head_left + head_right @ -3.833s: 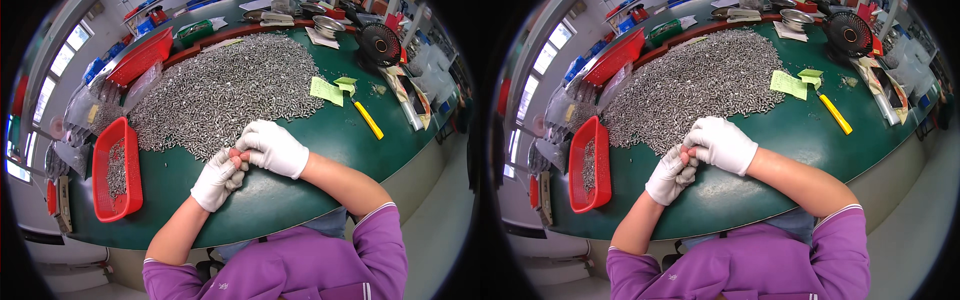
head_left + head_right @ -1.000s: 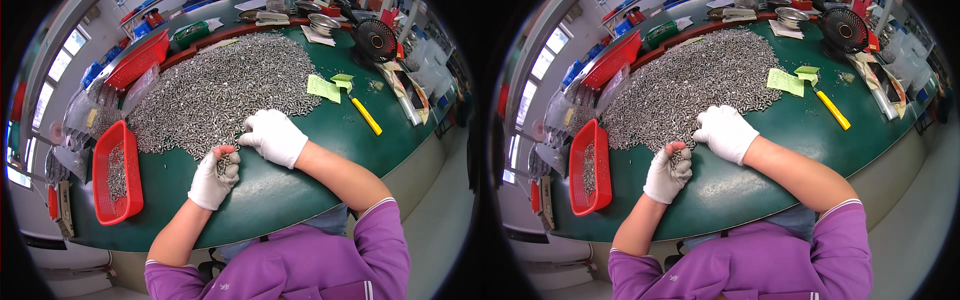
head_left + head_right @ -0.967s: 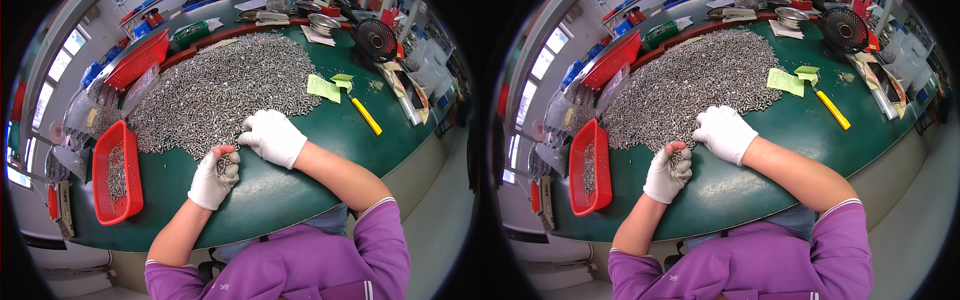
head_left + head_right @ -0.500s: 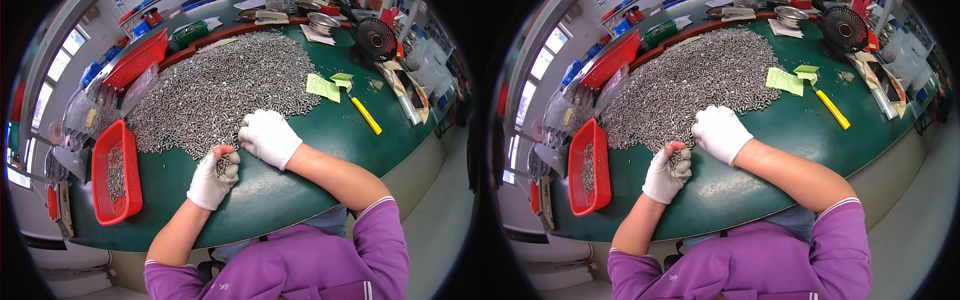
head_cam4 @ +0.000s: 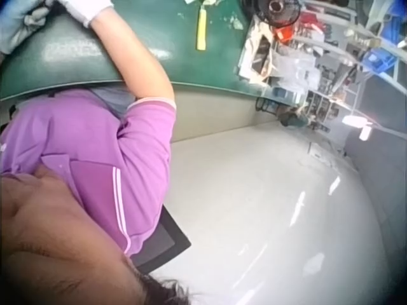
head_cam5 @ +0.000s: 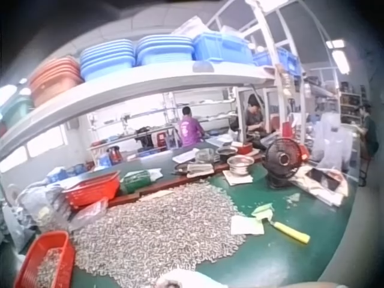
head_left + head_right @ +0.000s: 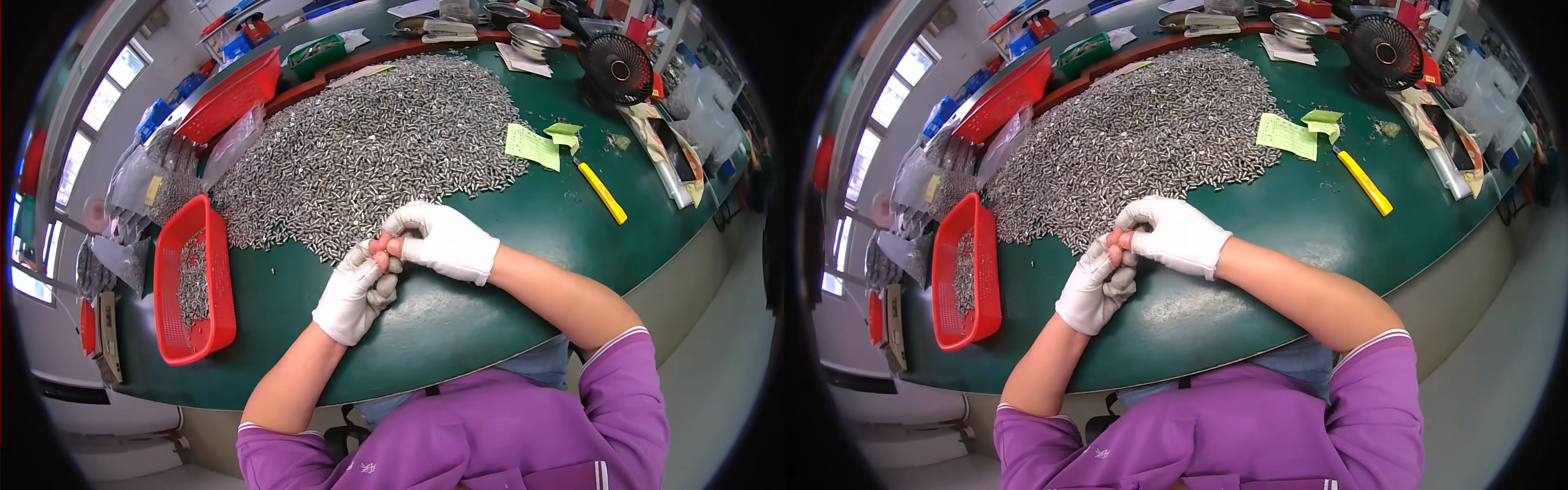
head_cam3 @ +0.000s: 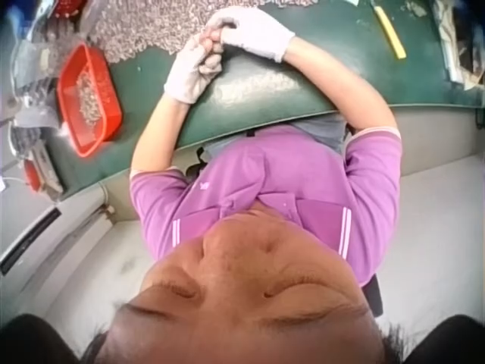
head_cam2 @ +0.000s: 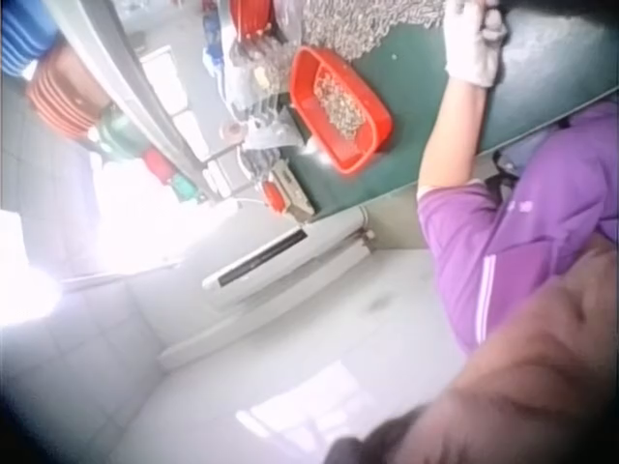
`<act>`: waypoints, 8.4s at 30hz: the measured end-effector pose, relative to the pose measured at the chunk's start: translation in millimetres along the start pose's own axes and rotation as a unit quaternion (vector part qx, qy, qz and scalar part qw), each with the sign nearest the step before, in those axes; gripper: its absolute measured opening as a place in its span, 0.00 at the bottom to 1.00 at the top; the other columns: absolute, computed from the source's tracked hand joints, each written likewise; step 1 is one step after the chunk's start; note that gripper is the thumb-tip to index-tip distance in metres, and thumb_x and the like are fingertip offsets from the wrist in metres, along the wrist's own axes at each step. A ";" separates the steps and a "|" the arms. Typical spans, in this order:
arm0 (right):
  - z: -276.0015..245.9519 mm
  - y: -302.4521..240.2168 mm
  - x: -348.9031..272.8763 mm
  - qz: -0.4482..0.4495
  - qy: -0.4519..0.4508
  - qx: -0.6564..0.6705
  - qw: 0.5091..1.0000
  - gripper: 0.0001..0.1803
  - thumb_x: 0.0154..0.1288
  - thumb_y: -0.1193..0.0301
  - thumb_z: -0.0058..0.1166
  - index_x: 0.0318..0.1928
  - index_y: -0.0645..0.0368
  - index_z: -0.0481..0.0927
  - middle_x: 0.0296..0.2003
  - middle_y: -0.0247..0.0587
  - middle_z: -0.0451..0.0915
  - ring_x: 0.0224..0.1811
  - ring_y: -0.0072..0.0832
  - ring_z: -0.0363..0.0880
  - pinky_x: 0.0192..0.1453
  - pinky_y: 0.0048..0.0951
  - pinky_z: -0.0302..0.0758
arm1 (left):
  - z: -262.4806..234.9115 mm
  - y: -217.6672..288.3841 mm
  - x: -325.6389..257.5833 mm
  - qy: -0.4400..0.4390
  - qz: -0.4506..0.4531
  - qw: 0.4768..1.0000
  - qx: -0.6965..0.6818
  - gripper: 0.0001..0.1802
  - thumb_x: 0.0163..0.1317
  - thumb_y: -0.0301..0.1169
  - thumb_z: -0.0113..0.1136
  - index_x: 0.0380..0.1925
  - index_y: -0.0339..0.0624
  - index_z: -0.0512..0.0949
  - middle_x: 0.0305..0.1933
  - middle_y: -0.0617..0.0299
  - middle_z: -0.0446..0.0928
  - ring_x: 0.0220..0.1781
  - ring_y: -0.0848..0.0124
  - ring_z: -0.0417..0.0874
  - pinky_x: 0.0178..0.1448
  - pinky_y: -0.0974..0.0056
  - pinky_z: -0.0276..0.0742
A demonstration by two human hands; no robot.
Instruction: Sorting small metal components from a large pile into a smaller tray on a workbench.
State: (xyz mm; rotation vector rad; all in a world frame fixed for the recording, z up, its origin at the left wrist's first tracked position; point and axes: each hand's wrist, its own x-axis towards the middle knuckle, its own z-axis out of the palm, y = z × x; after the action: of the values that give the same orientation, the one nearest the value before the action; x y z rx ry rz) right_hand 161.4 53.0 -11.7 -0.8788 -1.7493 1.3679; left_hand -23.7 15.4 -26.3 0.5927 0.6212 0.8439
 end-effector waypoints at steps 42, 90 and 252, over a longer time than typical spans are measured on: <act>-8.7 7.2 2.4 -0.216 0.036 -0.462 0.859 0.06 0.48 0.68 0.60 0.31 0.48 0.81 0.31 0.36 0.76 0.36 0.38 0.75 0.39 0.38 0.74 | 0.0 5.2 -4.4 0.039 0.016 0.999 -0.013 0.13 0.65 0.44 0.51 0.41 0.49 0.71 0.35 0.65 0.74 0.26 0.77 0.70 0.32 0.71 0.66; -15.4 -11.0 -0.2 -0.221 0.065 -0.370 0.900 0.09 0.50 0.65 0.62 0.31 0.54 0.78 0.33 0.38 0.76 0.38 0.39 0.74 0.43 0.38 0.72 | 3.0 10.1 -3.6 0.022 -0.004 1.000 0.007 0.09 0.63 0.38 0.58 0.38 0.49 0.72 0.32 0.67 0.73 0.20 0.82 0.61 0.24 0.76 0.56; -20.3 -14.9 -3.7 -0.108 -0.021 -0.225 0.968 0.08 0.55 0.67 0.58 0.34 0.57 0.81 0.31 0.42 0.76 0.37 0.36 0.76 0.43 0.33 0.73 | 4.3 0.6 -2.6 -0.010 -0.022 1.000 -0.017 0.12 0.62 0.35 0.60 0.44 0.50 0.72 0.34 0.68 0.73 0.23 0.81 0.62 0.27 0.76 0.58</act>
State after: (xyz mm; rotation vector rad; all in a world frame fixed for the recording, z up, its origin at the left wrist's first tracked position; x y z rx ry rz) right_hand 179.7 56.6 5.7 -0.8633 -2.1633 0.8669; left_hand -22.3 12.7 -22.3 0.5534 0.5988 0.8060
